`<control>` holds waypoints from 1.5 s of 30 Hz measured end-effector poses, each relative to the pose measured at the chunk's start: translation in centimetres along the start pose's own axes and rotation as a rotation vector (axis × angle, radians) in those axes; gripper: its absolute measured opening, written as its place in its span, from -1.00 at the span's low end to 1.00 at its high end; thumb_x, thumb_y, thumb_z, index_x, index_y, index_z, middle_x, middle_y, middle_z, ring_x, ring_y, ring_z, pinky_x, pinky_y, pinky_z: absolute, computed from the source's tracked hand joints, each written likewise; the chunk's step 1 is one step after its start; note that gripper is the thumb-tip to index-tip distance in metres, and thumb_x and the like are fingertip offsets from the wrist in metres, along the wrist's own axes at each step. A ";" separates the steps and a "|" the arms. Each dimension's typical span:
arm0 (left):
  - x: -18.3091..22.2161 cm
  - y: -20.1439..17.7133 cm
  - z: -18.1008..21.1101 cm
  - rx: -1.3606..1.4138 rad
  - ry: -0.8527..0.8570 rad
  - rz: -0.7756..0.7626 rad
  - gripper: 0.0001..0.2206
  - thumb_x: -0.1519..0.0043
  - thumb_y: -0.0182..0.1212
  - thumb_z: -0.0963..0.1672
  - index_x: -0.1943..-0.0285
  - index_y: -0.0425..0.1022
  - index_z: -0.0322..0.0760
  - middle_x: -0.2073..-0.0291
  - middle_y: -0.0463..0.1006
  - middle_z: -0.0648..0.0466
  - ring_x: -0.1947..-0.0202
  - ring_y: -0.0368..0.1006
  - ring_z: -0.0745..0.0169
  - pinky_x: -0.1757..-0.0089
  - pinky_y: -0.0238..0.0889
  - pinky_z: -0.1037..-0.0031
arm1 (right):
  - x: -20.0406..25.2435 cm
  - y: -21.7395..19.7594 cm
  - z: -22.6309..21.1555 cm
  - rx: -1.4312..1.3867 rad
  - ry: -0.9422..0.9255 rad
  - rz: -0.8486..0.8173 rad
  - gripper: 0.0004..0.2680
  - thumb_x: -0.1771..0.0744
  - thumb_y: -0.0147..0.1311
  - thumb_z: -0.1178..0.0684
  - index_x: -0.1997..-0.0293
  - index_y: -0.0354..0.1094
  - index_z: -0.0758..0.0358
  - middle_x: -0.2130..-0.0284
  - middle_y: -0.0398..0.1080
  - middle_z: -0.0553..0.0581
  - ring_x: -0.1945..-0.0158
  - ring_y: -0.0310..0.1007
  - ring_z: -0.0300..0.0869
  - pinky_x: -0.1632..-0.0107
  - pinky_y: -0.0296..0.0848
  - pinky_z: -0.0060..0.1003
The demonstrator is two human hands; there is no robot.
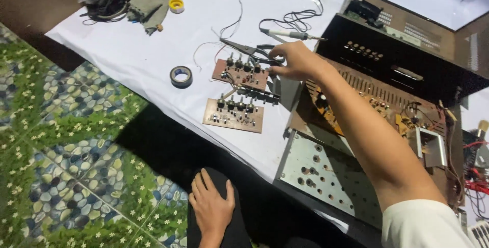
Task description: Assembling and soldering electronic components onto a circuit board inside a metal chassis
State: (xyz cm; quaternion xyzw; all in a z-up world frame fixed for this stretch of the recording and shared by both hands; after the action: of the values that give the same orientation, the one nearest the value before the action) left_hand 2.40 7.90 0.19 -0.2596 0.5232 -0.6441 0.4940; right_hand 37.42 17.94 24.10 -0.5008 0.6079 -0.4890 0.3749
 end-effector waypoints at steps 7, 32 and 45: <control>0.0 1.1 -0.7 0.036 -0.035 -0.054 -0.25 -0.20 0.06 0.13 -0.42 0.17 -0.55 -0.28 0.29 -0.29 -0.25 0.23 -0.17 -0.14 0.12 0.11 | -2.2 3.8 -0.2 0.106 -0.159 -0.030 -0.75 -0.23 0.32 0.05 0.06 0.54 0.30 0.17 0.58 0.23 0.21 0.58 0.00 0.07 0.59 -0.19; 0.0 0.5 -0.1 0.048 -0.030 -0.074 -0.25 -0.19 0.07 0.11 -0.41 0.15 -0.56 -0.26 0.29 -0.31 -0.24 0.23 -0.21 -0.12 0.12 0.09 | 3.0 2.0 -4.7 -0.085 -0.147 -0.085 -0.89 -0.28 0.24 0.10 0.24 0.59 0.30 0.35 0.61 0.20 0.45 0.58 -0.12 0.35 0.59 -0.33; 0.1 0.2 0.1 -0.010 -0.007 -0.038 -0.26 -0.20 0.04 0.12 -0.39 0.20 -0.57 -0.24 0.33 -0.30 -0.20 0.28 -0.17 -0.08 0.18 0.16 | 3.9 2.4 -4.0 -0.077 -0.094 -0.055 -0.91 -0.30 0.20 0.15 0.19 0.57 0.29 0.32 0.62 0.20 0.46 0.57 -0.15 0.37 0.59 -0.40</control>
State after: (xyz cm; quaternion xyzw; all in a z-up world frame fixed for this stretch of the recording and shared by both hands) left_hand 2.54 7.79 0.01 -0.2743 0.5195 -0.6499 0.4822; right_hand 32.17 15.03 22.85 -0.5537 0.5943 -0.4511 0.3699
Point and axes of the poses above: each hand's wrist, its own x-axis away from the middle knuckle, its own y-axis out of the palm, z = x × y, the point moved 7 cm from there along -x, towards the middle knuckle
